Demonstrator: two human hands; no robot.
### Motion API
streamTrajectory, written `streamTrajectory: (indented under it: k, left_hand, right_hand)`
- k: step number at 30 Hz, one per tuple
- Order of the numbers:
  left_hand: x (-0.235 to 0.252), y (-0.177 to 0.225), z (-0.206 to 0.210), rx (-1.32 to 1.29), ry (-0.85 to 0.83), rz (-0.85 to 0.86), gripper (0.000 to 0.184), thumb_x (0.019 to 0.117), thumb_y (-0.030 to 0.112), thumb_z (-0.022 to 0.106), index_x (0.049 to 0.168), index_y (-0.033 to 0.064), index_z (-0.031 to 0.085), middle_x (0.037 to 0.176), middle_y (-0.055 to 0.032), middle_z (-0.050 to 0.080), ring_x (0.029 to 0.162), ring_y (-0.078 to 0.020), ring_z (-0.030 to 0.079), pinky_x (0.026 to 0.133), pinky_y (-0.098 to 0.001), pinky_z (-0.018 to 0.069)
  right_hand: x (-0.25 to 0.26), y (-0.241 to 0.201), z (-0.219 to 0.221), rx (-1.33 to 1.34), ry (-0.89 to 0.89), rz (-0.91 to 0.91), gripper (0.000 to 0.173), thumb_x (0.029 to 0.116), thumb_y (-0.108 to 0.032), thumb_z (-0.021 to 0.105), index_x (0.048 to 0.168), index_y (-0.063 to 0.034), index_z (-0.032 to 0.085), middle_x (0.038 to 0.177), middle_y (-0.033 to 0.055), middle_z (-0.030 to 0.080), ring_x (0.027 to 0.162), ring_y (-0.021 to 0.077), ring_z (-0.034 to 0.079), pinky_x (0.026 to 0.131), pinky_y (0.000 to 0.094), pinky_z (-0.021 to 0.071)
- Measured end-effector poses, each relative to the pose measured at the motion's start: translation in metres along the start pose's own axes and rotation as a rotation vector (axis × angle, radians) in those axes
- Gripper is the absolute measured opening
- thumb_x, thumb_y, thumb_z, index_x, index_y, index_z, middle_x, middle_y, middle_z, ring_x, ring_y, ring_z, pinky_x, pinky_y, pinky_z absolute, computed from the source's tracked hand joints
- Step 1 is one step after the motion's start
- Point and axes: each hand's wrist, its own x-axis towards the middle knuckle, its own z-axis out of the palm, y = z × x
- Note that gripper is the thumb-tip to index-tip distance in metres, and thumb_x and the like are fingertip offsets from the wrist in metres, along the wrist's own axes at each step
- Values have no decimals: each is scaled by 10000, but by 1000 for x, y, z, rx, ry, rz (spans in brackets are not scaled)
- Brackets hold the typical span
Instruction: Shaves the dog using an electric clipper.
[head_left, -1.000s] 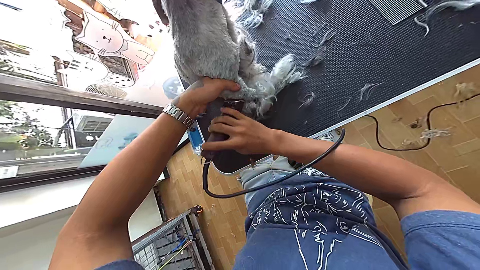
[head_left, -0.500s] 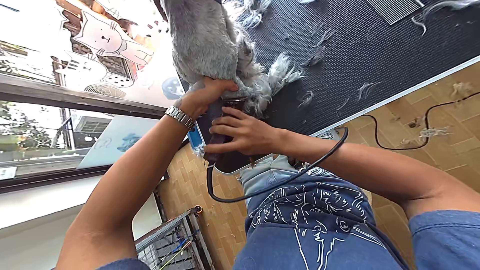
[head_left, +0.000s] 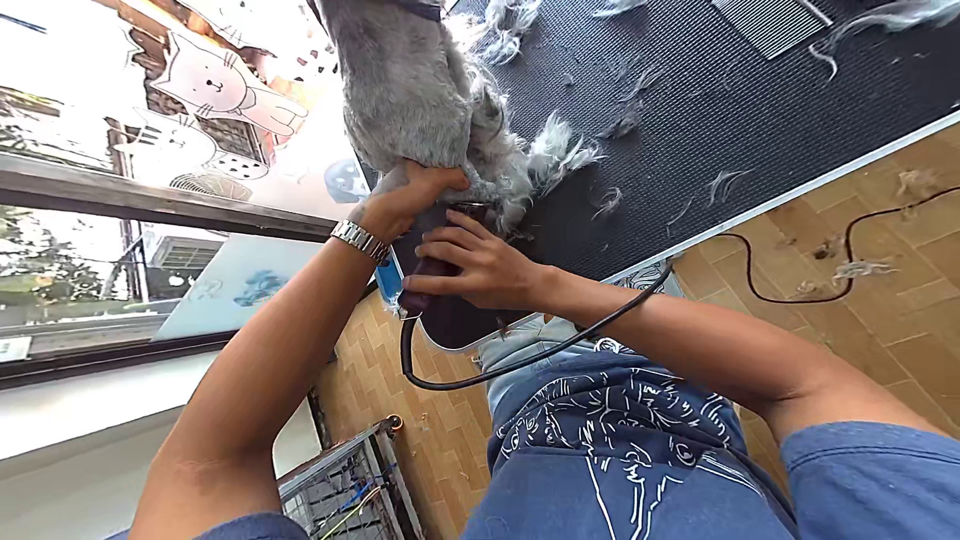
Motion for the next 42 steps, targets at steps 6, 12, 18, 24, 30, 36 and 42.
streamTrajectory:
  k: [6,12,18,24,30,36,42]
  left_hand:
    - [3,-28,-8,-147,110,66,560,755,62,779,1263,73,543,1096,-8,680,999,-66,669,868,-283,581]
    - [17,-55,25,-290,524,75,407,750,95,750,1130,9,633,994,-80,705,896,-140,695,798,-370,599]
    - [19,-51,24,-167,537,233,449,860,191,738,1234,-9,591,1105,-87,693,1030,-94,672,945,-319,549]
    - [1,-46,1,-321,297,191,328,852,59,702,1168,41,616,1016,-26,700,909,-74,685,827,-308,596]
    - [-12,-45,-11,-313,156,125,262,886,106,673,1142,58,647,987,-39,714,871,-110,697,789,-346,603]
    - [-23,-37,-21,-261,145,175,181,903,141,674,1068,66,673,924,-11,710,806,-72,681,751,-306,585]
    - [-26,-37,-20,-265,134,204,227,903,168,686,1106,66,679,955,-39,725,846,-99,701,792,-350,598]
  right_hand:
    - [-1,-39,-45,399,205,239,277,975,-190,677,1226,-77,715,1229,155,691,1246,281,623,1115,488,474]
    - [-26,-17,-95,1062,858,1337,404,1118,-447,253,1410,-189,359,1096,30,681,901,176,718,807,365,623]
    - [-55,-10,-106,1357,726,1531,681,998,-730,235,1162,-173,592,757,6,619,623,126,643,570,283,580]
    - [-21,1,-115,1312,743,1325,486,1095,-523,253,1168,-144,548,819,18,641,701,149,670,670,317,605]
    - [16,-2,-129,830,361,891,683,892,-261,782,1392,-124,338,1151,-6,680,1043,164,704,882,374,633]
    - [61,-4,-108,672,298,664,726,997,-361,654,1468,-17,221,1198,2,591,1061,105,658,917,353,613]
    - [79,-3,-97,1171,480,935,560,1089,-526,93,1334,-179,457,871,2,670,808,175,697,764,389,615]
